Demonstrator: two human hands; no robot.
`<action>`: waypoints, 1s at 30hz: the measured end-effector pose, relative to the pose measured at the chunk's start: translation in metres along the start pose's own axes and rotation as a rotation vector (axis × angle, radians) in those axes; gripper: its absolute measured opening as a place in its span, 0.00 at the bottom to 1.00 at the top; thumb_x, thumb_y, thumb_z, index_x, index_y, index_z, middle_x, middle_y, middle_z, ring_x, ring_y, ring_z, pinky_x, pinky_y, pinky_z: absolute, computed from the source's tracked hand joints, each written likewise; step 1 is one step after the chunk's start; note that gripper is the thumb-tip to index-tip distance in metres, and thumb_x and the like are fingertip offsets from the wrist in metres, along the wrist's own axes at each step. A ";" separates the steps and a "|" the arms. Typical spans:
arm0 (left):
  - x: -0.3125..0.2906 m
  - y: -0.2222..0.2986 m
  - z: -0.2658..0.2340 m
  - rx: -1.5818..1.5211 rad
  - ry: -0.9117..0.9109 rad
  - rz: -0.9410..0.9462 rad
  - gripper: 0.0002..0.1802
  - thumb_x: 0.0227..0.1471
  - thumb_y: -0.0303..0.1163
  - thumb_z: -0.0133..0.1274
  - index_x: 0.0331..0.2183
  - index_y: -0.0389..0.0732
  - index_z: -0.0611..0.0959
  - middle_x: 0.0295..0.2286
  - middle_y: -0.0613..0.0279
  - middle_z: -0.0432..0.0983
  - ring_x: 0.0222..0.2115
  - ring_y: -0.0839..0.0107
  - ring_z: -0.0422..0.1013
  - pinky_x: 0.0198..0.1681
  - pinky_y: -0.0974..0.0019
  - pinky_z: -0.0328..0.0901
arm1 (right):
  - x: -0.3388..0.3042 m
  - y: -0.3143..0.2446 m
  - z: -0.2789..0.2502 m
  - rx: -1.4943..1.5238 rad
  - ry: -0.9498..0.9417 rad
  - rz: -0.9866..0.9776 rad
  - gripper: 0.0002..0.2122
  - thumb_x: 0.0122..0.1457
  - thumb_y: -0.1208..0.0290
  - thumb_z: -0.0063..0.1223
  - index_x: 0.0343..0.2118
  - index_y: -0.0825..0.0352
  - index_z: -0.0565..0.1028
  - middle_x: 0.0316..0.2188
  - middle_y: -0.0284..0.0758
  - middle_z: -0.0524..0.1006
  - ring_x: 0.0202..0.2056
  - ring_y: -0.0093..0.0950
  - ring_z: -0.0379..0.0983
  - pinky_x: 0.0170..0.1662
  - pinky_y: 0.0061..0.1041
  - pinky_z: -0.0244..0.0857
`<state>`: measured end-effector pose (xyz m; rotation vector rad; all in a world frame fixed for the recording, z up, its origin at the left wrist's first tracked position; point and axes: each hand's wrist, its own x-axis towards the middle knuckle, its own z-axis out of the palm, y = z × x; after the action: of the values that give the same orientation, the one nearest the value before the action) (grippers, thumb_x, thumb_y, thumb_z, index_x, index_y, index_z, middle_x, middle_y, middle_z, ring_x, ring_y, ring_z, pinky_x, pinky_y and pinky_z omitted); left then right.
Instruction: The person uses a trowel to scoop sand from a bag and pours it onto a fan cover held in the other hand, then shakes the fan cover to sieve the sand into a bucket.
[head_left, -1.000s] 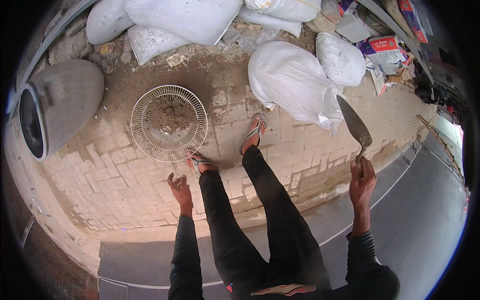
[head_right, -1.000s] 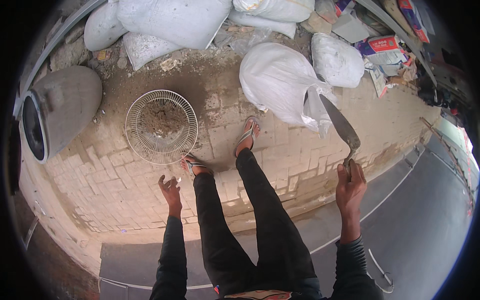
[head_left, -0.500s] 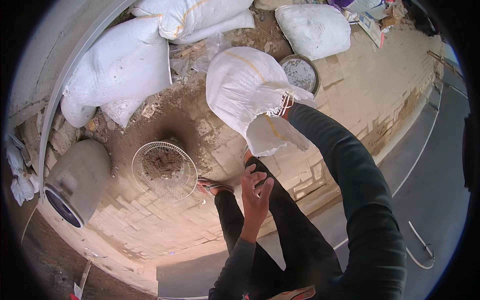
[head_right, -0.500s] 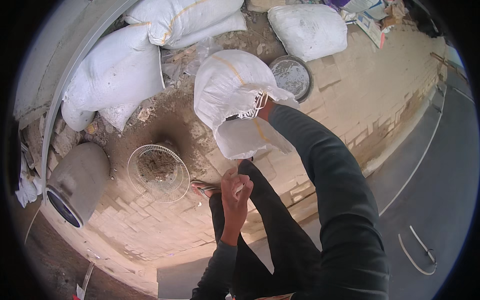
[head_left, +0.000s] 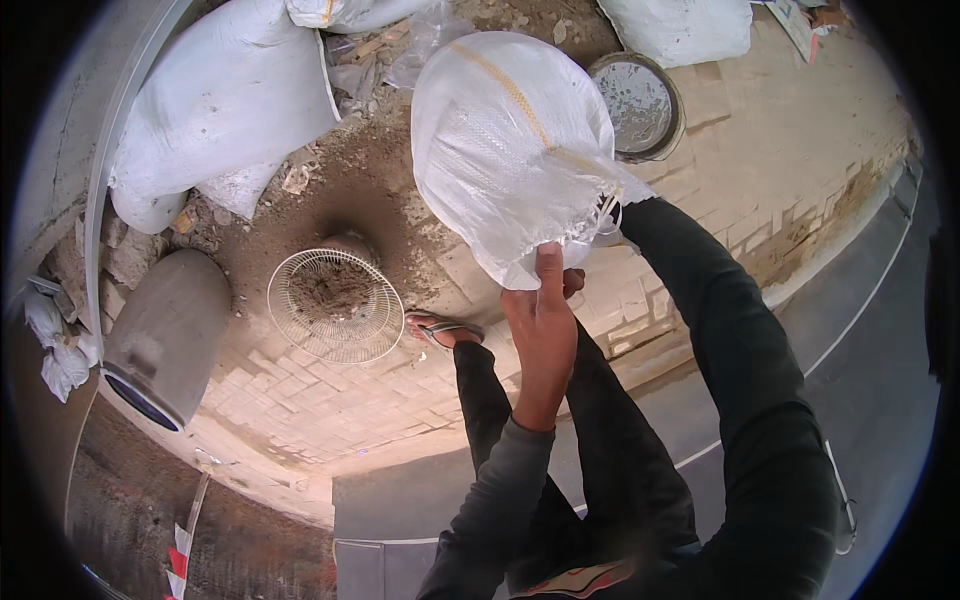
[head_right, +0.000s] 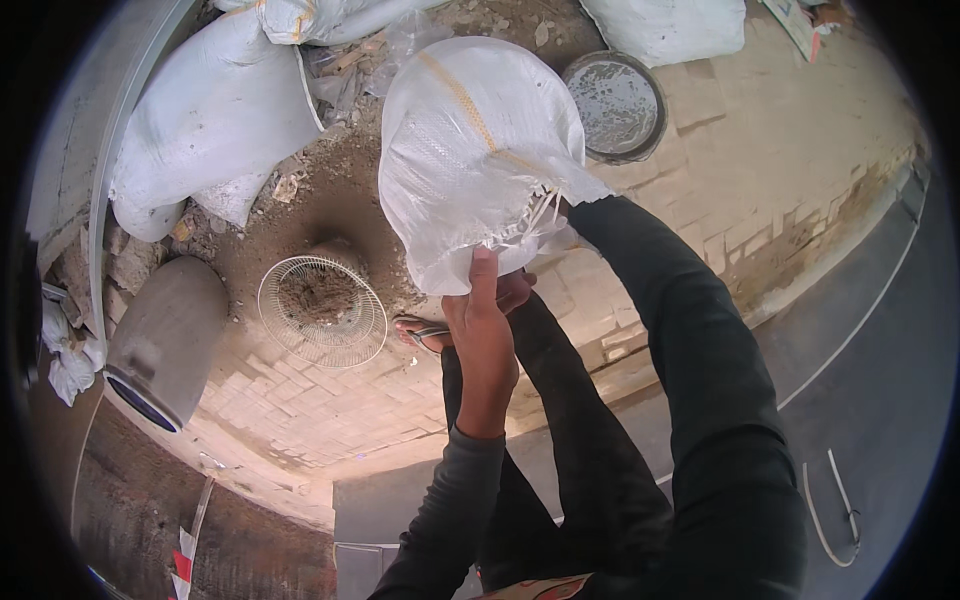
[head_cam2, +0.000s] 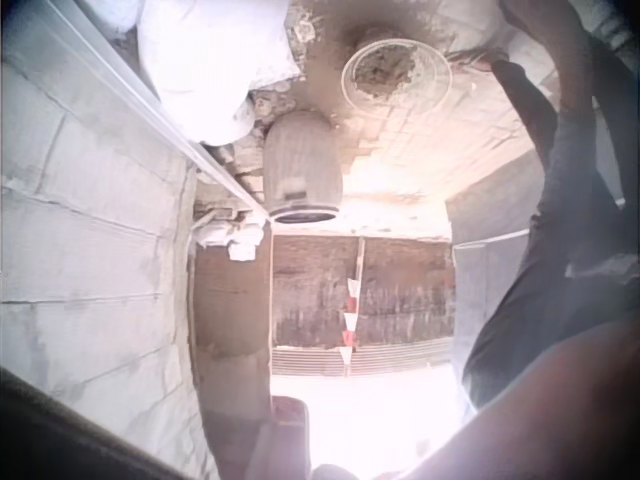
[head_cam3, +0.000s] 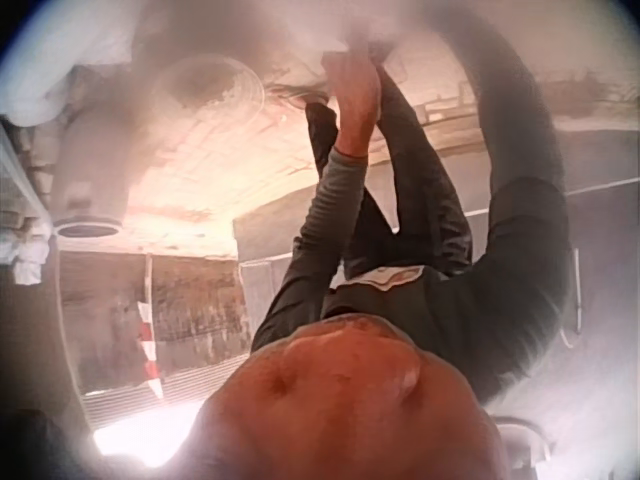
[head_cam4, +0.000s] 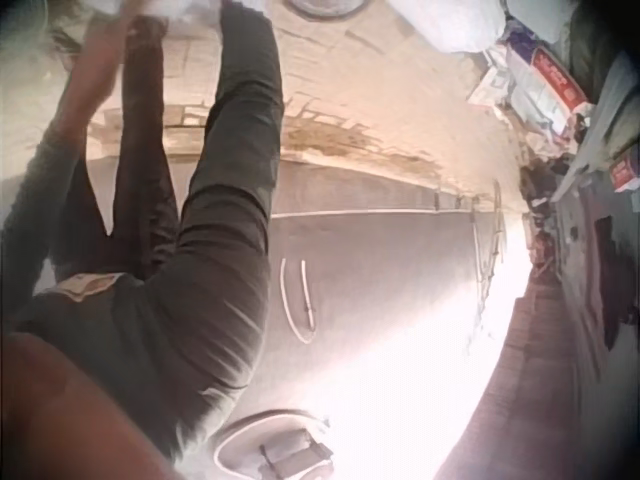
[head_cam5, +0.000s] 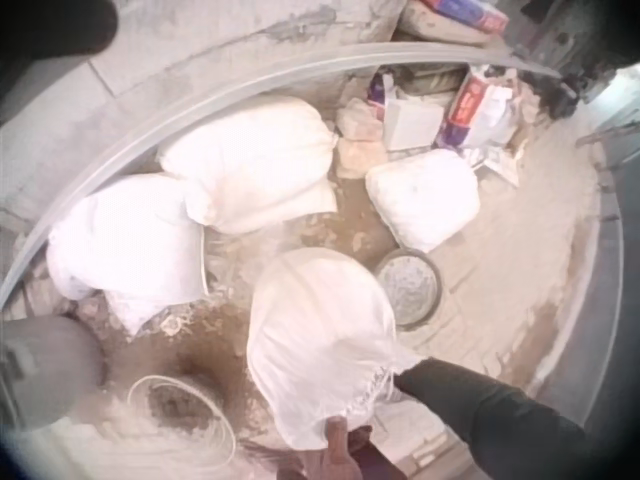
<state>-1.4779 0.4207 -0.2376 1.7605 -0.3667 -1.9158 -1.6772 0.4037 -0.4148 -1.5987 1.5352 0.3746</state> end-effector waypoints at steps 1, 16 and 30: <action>0.003 0.003 0.002 -0.065 0.071 -0.033 0.24 0.63 0.45 0.50 0.44 0.29 0.77 0.33 0.56 0.75 0.33 0.70 0.73 0.38 0.64 0.67 | -0.003 0.002 -0.001 0.015 -0.002 0.001 0.19 0.62 0.68 0.45 0.56 0.65 0.71 0.51 0.46 0.75 0.54 0.42 0.69 0.59 0.39 0.62; -0.019 0.028 -0.023 0.427 -0.088 0.111 0.21 0.67 0.42 0.44 0.31 0.32 0.77 0.20 0.65 0.69 0.22 0.77 0.63 0.26 0.70 0.58 | 0.012 -0.030 0.018 0.099 0.011 -0.051 0.18 0.64 0.69 0.43 0.56 0.66 0.70 0.52 0.48 0.74 0.52 0.46 0.70 0.58 0.39 0.63; -0.047 0.044 -0.054 0.664 -0.021 0.356 0.18 0.59 0.43 0.57 0.36 0.37 0.74 0.20 0.60 0.73 0.19 0.70 0.68 0.25 0.65 0.64 | -0.132 -0.089 -0.123 0.374 -0.001 -0.161 0.11 0.66 0.68 0.46 0.34 0.73 0.75 0.28 0.48 0.75 0.31 0.45 0.72 0.37 0.38 0.66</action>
<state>-1.4149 0.4165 -0.1815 1.8824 -1.3511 -1.6519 -1.6632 0.3885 -0.2146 -1.4108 1.3692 -0.0028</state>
